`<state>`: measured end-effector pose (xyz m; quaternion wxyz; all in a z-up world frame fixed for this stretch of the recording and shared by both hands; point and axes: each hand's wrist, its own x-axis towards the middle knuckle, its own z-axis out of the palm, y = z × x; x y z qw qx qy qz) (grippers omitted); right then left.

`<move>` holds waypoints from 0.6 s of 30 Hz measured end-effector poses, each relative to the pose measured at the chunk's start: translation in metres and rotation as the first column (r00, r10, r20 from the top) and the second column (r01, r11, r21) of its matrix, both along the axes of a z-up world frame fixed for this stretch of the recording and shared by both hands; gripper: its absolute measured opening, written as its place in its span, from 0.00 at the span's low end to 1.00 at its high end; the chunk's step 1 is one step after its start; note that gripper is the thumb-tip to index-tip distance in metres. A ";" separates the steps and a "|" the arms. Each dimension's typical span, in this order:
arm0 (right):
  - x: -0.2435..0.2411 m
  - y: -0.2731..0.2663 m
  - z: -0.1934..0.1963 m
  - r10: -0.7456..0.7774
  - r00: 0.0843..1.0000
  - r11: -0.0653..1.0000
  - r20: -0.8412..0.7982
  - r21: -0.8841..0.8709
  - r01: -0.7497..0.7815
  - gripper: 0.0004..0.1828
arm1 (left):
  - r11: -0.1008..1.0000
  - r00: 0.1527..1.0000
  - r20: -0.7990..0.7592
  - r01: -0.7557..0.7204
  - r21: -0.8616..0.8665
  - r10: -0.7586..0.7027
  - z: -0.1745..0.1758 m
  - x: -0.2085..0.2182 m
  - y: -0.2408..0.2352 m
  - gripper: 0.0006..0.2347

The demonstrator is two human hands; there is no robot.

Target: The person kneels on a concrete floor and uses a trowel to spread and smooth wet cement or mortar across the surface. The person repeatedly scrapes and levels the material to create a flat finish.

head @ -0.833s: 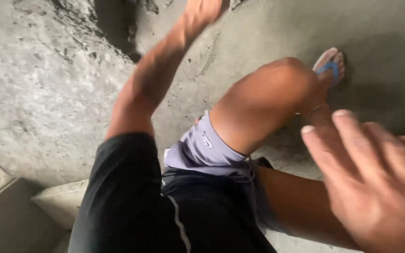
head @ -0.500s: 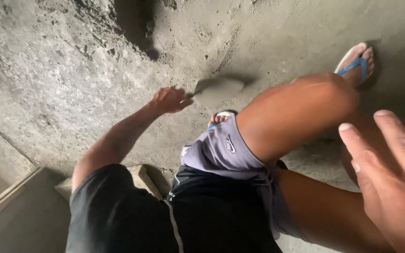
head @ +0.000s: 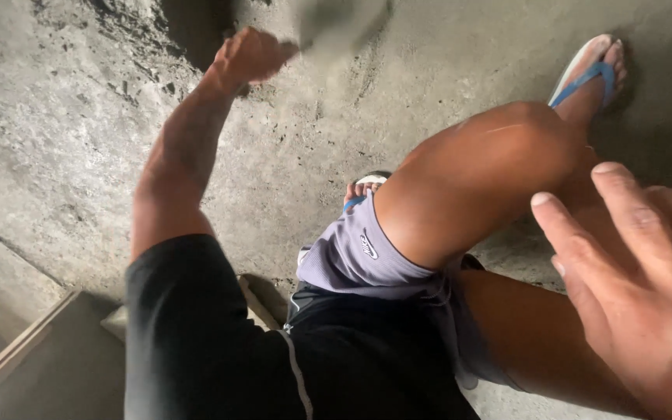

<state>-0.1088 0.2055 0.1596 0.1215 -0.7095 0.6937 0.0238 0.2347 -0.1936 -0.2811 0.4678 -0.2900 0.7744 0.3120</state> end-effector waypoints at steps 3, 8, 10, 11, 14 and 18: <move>-0.002 0.004 -0.002 -0.015 1.000 0.999 0.002 -0.030 0.015 0.16 | 0.628 0.333 -0.551 0.197 -0.753 -0.765 0.016 -0.014 -0.040 0.20; -0.003 0.008 -0.004 -0.005 1.000 1.000 0.002 -0.021 0.005 0.19 | 0.872 0.851 0.198 0.456 0.179 -0.486 0.074 -0.030 0.089 0.33; -0.003 0.010 -0.006 -0.015 0.999 1.000 -0.030 -0.013 0.015 0.20 | 0.936 0.917 0.188 0.344 0.072 -0.351 0.072 -0.046 0.045 0.31; -0.002 0.014 -0.007 -0.023 0.998 1.000 -0.055 0.004 0.023 0.21 | 0.976 0.963 0.167 0.217 -0.023 -0.210 0.069 -0.051 0.029 0.36; -0.003 -0.002 0.001 0.040 0.999 0.999 -0.025 -0.013 -0.040 0.18 | 0.657 0.669 -0.327 0.322 -0.682 -0.668 -0.011 -0.028 -0.037 0.36; 0.000 0.008 -0.004 0.009 0.994 1.000 -0.108 -0.029 -0.012 0.18 | 0.996 0.983 0.159 0.083 0.045 -0.089 0.118 -0.066 0.045 0.37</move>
